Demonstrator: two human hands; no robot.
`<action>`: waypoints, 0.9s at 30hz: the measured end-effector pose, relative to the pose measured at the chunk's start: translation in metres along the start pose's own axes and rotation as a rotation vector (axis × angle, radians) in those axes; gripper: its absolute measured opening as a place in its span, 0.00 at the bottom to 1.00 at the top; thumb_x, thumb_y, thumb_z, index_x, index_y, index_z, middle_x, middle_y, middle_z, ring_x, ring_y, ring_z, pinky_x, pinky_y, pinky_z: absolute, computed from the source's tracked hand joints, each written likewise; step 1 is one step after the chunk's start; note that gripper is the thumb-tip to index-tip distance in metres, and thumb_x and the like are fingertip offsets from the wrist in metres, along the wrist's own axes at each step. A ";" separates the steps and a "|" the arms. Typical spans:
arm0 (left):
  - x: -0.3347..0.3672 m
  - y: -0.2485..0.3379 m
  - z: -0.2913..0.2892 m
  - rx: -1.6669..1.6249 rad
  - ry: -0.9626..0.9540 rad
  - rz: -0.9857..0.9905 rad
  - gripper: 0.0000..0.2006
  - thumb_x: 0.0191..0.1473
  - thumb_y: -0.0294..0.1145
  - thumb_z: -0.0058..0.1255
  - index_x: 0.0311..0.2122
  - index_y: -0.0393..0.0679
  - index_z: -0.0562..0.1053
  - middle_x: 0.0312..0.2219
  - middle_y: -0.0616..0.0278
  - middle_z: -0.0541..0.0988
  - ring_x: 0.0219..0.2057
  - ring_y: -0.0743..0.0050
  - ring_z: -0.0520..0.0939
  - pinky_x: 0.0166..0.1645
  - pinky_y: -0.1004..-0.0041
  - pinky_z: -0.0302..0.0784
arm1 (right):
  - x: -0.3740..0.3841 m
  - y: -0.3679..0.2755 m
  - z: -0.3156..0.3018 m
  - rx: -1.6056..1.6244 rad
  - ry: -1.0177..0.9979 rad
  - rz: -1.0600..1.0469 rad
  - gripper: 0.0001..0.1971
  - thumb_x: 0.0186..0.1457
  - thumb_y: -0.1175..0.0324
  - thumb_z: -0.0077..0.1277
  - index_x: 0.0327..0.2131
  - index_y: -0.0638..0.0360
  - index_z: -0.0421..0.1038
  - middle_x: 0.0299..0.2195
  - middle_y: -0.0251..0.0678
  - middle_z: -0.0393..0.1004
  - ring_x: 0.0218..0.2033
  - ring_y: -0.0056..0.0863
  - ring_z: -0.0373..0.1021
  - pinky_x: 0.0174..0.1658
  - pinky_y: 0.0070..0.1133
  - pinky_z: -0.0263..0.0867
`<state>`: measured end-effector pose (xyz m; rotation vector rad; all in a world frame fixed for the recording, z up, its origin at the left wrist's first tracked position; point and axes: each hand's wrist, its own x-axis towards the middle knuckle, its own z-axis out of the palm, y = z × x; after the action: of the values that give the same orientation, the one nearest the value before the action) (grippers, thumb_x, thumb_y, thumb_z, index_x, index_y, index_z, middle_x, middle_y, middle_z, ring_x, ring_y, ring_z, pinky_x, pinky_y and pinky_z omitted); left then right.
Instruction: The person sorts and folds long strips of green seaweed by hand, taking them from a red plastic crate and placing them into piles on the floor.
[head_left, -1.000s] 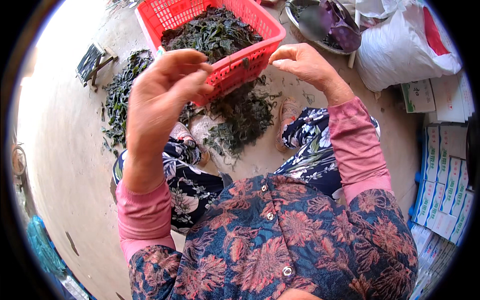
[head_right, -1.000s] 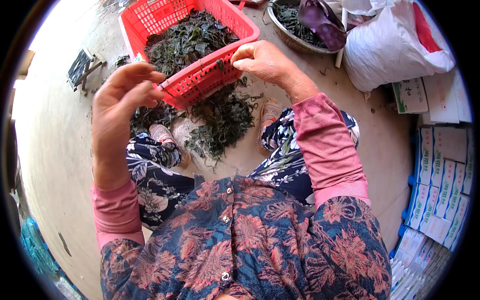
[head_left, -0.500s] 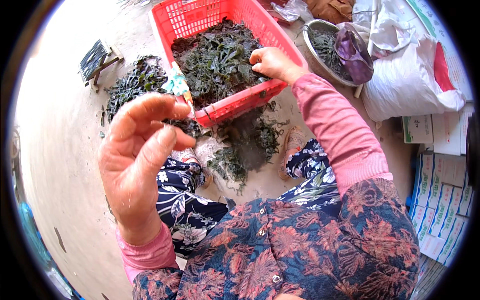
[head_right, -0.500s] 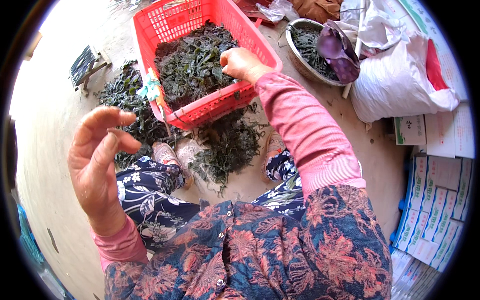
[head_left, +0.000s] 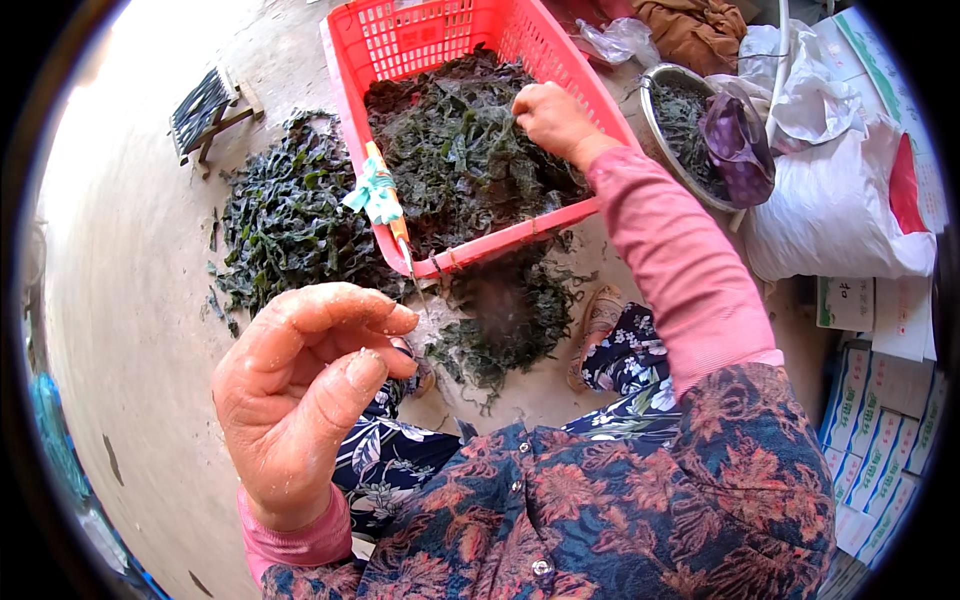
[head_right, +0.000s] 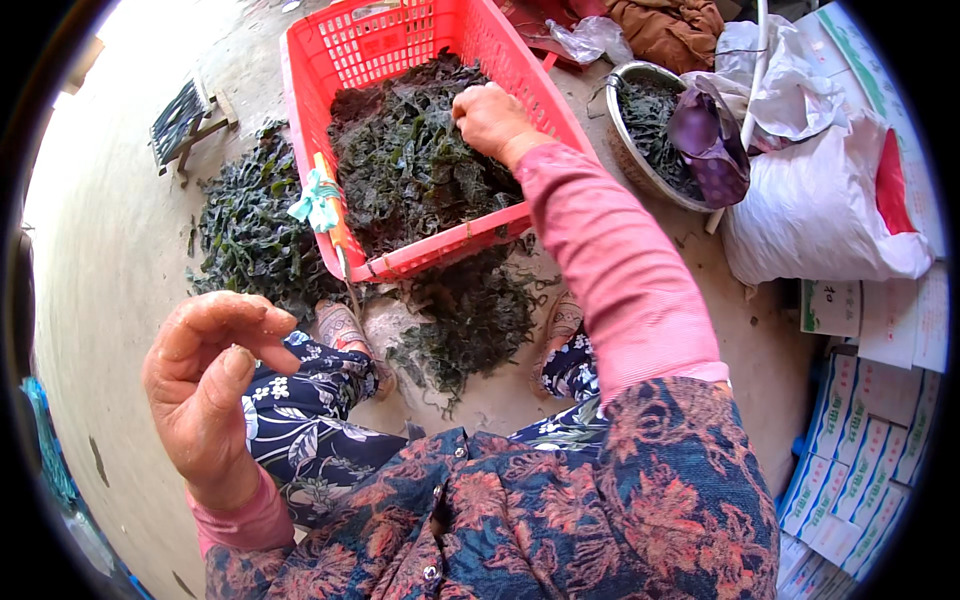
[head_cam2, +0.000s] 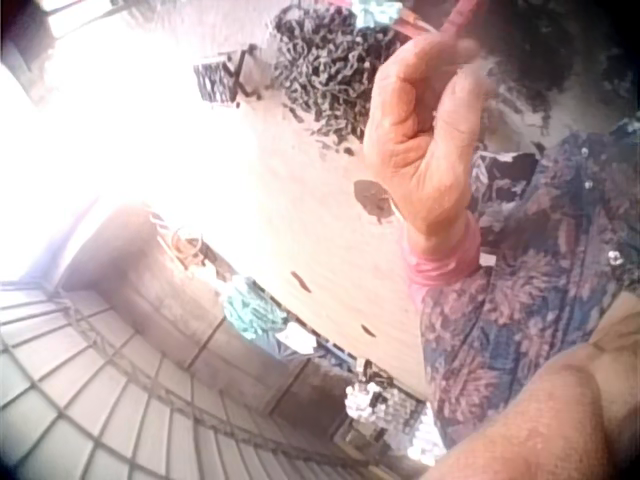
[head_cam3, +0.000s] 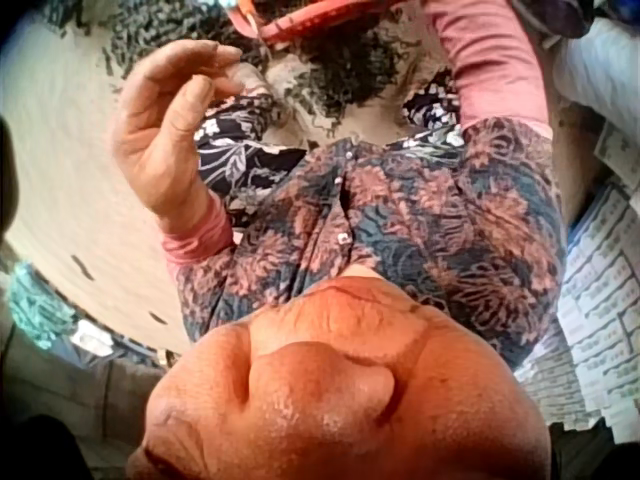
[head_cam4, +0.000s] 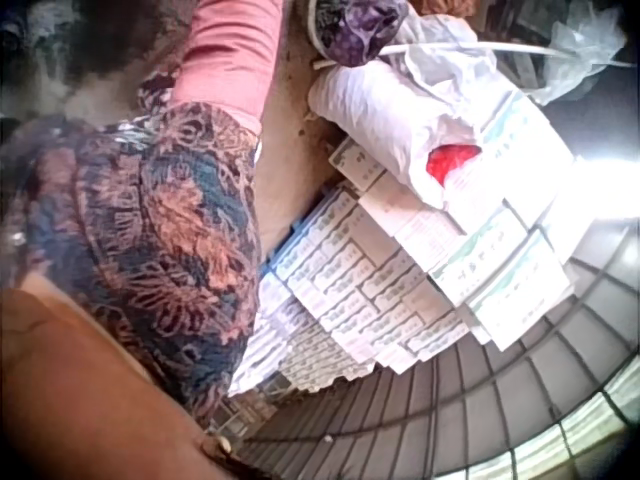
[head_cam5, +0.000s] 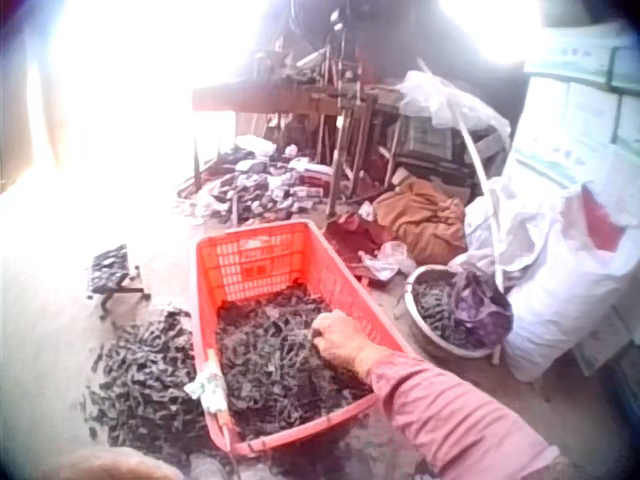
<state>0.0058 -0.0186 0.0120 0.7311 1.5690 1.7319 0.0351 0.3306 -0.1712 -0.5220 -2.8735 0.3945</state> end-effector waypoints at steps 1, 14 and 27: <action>0.001 0.000 0.000 -0.008 -0.007 -0.014 0.12 0.44 0.23 0.47 0.36 0.30 0.67 0.30 0.53 0.74 0.27 0.76 0.75 0.34 0.80 0.70 | -0.002 -0.004 -0.016 0.172 -0.012 0.033 0.07 0.41 0.69 0.46 0.27 0.56 0.72 0.27 0.39 0.71 0.32 0.35 0.67 0.36 0.26 0.63; 0.024 -0.005 0.033 0.070 -0.073 0.148 0.10 0.48 0.26 0.44 0.38 0.36 0.68 0.32 0.61 0.74 0.28 0.80 0.75 0.33 0.82 0.68 | -0.070 -0.112 -0.231 1.304 0.104 -0.009 0.06 0.51 0.72 0.41 0.30 0.62 0.66 0.25 0.30 0.69 0.28 0.16 0.66 0.35 0.15 0.62; 0.040 -0.010 0.076 -0.309 -0.211 0.227 0.05 0.47 0.28 0.49 0.29 0.38 0.71 0.17 0.67 0.72 0.18 0.88 0.70 0.23 0.87 0.66 | -0.120 -0.166 -0.242 0.643 0.166 -0.200 0.07 0.50 0.70 0.47 0.31 0.65 0.67 0.24 0.29 0.70 0.27 0.11 0.64 0.31 0.11 0.62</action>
<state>0.0416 0.0600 0.0093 0.9260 1.0798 1.9330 0.1493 0.1909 0.0891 -0.1391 -2.4098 1.1156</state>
